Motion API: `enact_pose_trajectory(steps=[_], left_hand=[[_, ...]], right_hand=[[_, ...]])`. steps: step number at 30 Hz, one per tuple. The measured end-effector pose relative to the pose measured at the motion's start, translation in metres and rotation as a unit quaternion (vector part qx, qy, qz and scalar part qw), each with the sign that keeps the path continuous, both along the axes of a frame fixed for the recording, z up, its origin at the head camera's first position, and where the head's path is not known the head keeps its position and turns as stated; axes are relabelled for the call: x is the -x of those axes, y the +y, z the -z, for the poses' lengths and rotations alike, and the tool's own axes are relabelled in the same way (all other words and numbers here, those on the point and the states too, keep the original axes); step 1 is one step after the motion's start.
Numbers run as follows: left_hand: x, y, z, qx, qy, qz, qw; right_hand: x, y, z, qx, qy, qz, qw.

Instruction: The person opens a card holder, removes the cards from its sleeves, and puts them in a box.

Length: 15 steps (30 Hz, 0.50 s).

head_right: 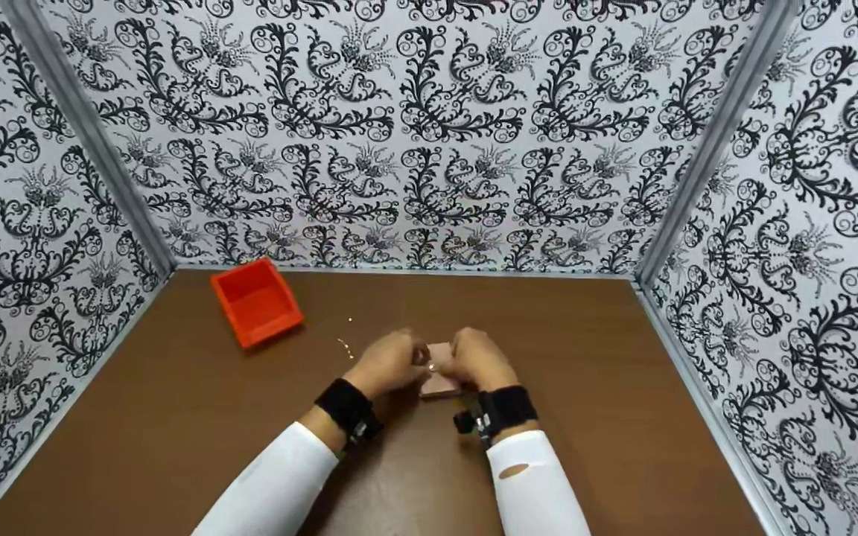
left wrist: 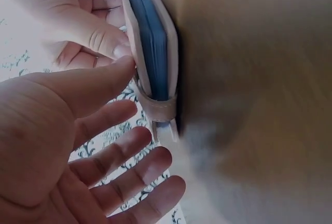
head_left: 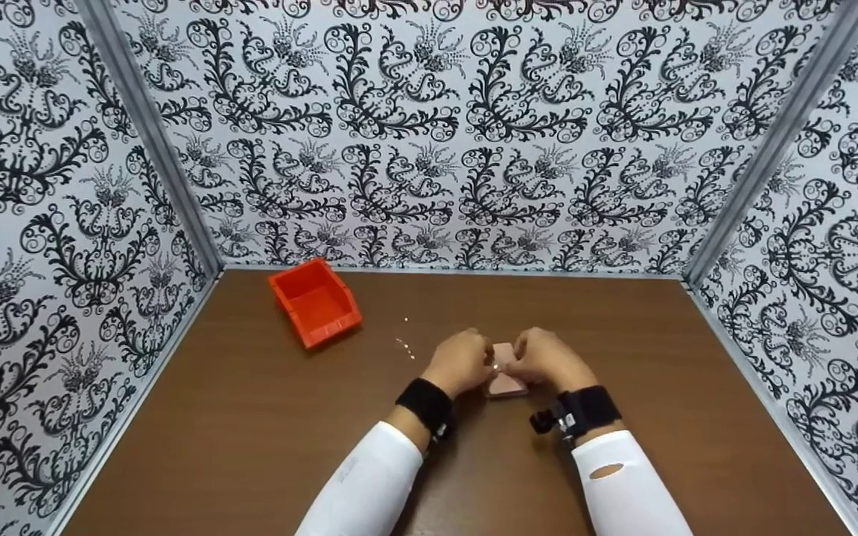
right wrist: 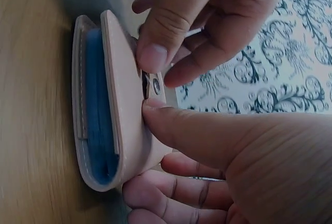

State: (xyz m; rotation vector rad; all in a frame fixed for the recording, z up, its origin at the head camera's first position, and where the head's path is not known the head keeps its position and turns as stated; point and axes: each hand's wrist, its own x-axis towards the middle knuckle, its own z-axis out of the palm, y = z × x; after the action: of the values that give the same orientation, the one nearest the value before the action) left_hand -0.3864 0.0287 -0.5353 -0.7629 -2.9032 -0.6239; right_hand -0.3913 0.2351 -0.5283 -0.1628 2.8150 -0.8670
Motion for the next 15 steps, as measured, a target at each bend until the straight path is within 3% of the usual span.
enact_pose_trajectory(steps=[4,15], left_hand=[[0.003,-0.012,0.002,0.007,0.006,0.015,0.9999],[0.003,-0.035,0.003,0.004,0.030,0.035,0.9989]], right_hand=[[0.003,-0.014,0.005,0.005,-0.006,-0.003,1.0000],[0.010,-0.039,0.007,-0.001,0.042,-0.042,0.9982]])
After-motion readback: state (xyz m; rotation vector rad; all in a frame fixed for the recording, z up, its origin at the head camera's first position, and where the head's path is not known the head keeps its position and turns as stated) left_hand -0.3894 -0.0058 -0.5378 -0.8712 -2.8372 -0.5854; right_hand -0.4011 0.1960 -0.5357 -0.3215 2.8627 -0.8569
